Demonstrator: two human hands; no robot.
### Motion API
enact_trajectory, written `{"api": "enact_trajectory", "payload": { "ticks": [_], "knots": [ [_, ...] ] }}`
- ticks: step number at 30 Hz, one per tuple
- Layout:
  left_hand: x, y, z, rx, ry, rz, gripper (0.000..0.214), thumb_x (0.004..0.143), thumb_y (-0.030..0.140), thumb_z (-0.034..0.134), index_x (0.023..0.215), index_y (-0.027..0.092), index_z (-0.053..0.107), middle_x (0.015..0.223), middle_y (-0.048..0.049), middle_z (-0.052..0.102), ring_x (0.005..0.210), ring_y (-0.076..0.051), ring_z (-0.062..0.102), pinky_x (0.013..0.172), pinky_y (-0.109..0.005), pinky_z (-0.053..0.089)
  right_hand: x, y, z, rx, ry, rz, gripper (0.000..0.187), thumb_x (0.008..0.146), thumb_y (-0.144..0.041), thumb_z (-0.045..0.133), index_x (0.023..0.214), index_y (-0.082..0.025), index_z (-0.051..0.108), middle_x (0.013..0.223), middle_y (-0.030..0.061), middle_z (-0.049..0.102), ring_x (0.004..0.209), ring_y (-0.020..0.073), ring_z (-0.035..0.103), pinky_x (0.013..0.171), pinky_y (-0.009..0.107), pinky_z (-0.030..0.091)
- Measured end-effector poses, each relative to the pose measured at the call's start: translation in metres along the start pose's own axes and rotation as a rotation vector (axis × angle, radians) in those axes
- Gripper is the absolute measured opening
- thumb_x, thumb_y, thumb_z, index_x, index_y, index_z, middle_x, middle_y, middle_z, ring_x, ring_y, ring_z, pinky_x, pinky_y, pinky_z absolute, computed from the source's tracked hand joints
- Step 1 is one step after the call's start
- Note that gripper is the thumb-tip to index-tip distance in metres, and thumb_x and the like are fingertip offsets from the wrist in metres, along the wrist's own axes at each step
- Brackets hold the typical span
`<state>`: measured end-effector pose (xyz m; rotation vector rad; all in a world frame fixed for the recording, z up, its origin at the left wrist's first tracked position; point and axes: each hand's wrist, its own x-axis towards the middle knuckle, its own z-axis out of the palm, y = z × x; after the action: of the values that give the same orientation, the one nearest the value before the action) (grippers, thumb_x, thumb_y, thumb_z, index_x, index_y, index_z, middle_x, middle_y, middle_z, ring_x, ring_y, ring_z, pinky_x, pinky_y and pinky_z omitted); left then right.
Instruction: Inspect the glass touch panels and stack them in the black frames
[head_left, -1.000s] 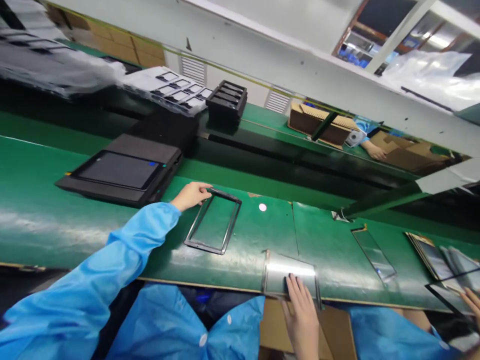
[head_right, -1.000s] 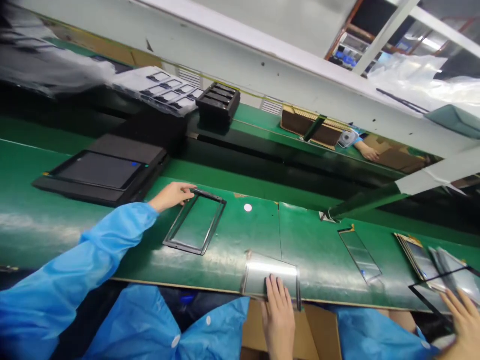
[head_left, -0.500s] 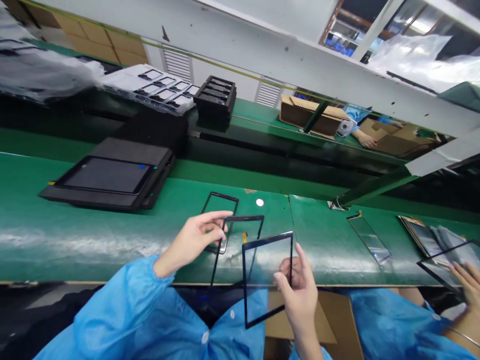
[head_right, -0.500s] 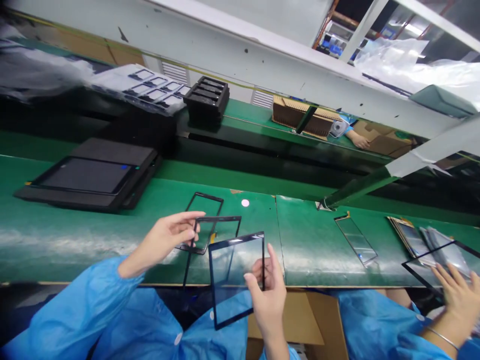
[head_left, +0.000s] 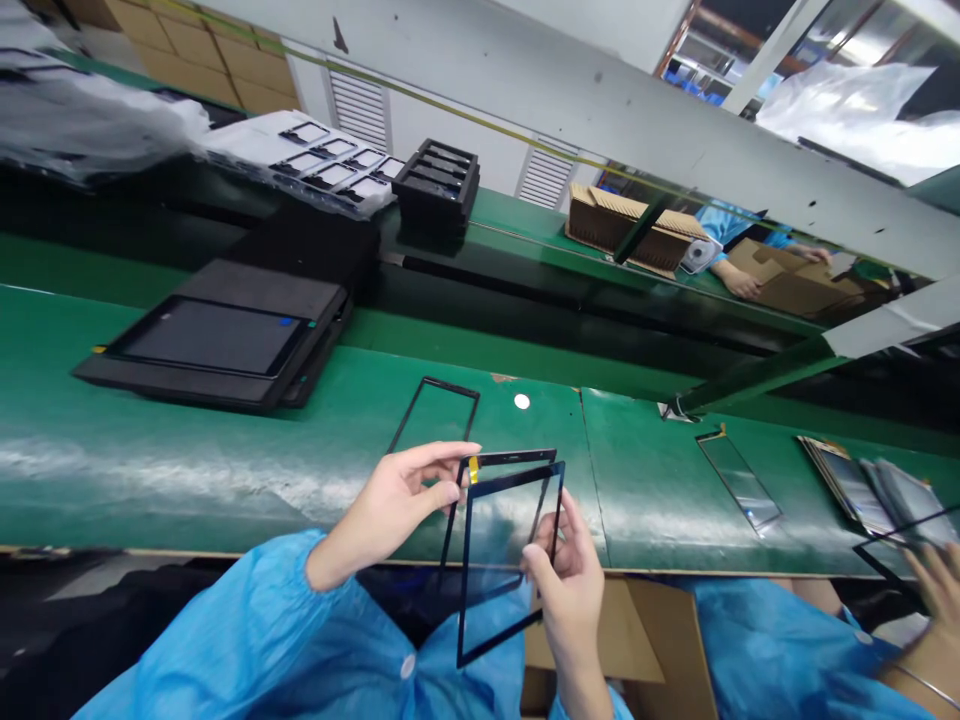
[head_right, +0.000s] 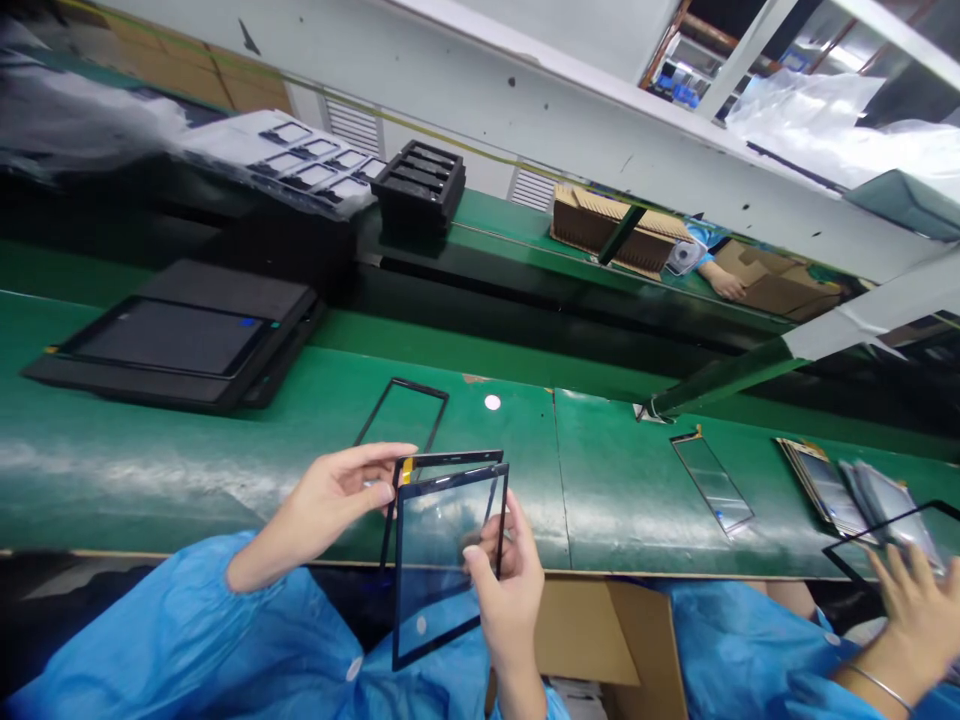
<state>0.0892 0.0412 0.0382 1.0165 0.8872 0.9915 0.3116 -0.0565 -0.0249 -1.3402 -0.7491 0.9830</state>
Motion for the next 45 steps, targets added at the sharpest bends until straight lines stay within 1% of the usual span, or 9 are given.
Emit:
{"api": "enact_trajectory", "payload": {
  "ticks": [6,11,19,23,30,38,41,43,45],
  "knots": [
    [0.0,-0.004,-0.001,-0.014,0.034,0.032,0.038,0.083,0.021,0.084,0.12,0.021,0.084,0.093,-0.0077,0.081,0.079,-0.018,0.071,0.067,-0.024,0.06,-0.004,-0.004,0.004,0.013,-0.002,0.042,0.076,0.077,-0.03,0.088,0.148,-0.022,0.062,0.089,0.0008,0.069,0.054,0.0111,0.058,0.048,0.024,0.054],
    [-0.003,-0.004,0.001,0.057,0.031,0.05,0.035,0.082,0.022,0.084,0.117,0.022,0.086,0.092,-0.0064,0.076,0.077,-0.017,0.069,0.068,-0.025,0.06,-0.004,-0.014,0.008,0.01,0.028,0.026,0.077,0.08,-0.027,0.085,0.152,-0.027,0.057,0.09,-0.0019,0.066,0.056,0.0093,0.057,0.05,0.022,0.054],
    [-0.008,-0.007,0.004,0.045,0.009,-0.078,0.046,0.082,0.031,0.086,0.127,0.02,0.082,0.085,-0.0073,0.075,0.075,-0.019,0.069,0.066,-0.025,0.061,-0.008,-0.018,0.009,-0.131,0.061,-0.005,0.074,0.084,-0.031,0.082,0.154,-0.029,0.057,0.095,-0.0006,0.065,0.067,0.0116,0.059,0.061,0.025,0.058],
    [-0.009,-0.014,0.003,-0.016,0.01,-0.106,0.048,0.084,0.035,0.088,0.13,0.022,0.081,0.085,-0.0064,0.076,0.077,-0.018,0.07,0.067,-0.024,0.062,-0.01,-0.017,0.009,-0.158,0.051,0.018,0.073,0.086,-0.032,0.081,0.155,-0.031,0.056,0.096,-0.0019,0.064,0.064,0.0102,0.057,0.059,0.023,0.056],
    [-0.008,-0.02,0.004,-0.074,0.025,-0.133,0.055,0.084,0.036,0.089,0.136,0.023,0.076,0.099,-0.0096,0.081,0.087,-0.022,0.077,0.066,-0.024,0.065,-0.009,-0.027,0.014,-0.152,0.065,0.066,0.079,0.082,-0.034,0.083,0.155,-0.025,0.056,0.093,-0.0009,0.065,0.058,0.0092,0.055,0.051,0.022,0.052],
    [-0.008,-0.021,0.005,-0.044,0.046,-0.161,0.061,0.085,0.04,0.088,0.141,0.021,0.072,0.101,-0.0136,0.085,0.095,-0.028,0.082,0.066,-0.025,0.066,-0.012,-0.017,0.012,-0.225,0.051,0.007,0.072,0.088,-0.033,0.078,0.156,-0.026,0.055,0.094,-0.0002,0.064,0.061,0.0105,0.058,0.054,0.023,0.053],
    [-0.009,-0.016,0.007,0.018,0.094,-0.149,0.058,0.084,0.04,0.088,0.137,0.019,0.076,0.103,-0.014,0.085,0.097,-0.033,0.083,0.063,-0.026,0.066,-0.01,-0.017,0.009,-0.419,0.063,-0.166,0.064,0.091,-0.035,0.077,0.152,-0.028,0.059,0.113,0.0065,0.065,0.087,0.0186,0.068,0.077,0.033,0.061],
    [-0.011,-0.01,0.008,0.074,0.113,-0.139,0.053,0.081,0.039,0.089,0.13,0.018,0.08,0.098,-0.0123,0.085,0.093,-0.033,0.084,0.061,-0.026,0.066,-0.005,-0.025,0.006,-0.519,0.1,-0.303,0.061,0.093,-0.036,0.076,0.151,-0.029,0.061,0.144,0.0128,0.057,0.124,0.0287,0.063,0.104,0.046,0.055],
    [-0.014,-0.003,0.009,0.128,0.099,-0.139,0.05,0.078,0.038,0.09,0.123,0.018,0.083,0.089,-0.0105,0.085,0.087,-0.032,0.084,0.061,-0.027,0.066,0.005,-0.037,0.003,-0.453,0.067,-0.301,0.059,0.098,-0.037,0.069,0.155,-0.03,0.056,0.158,0.0134,0.052,0.14,0.0316,0.057,0.114,0.051,0.048]
  ]
}}
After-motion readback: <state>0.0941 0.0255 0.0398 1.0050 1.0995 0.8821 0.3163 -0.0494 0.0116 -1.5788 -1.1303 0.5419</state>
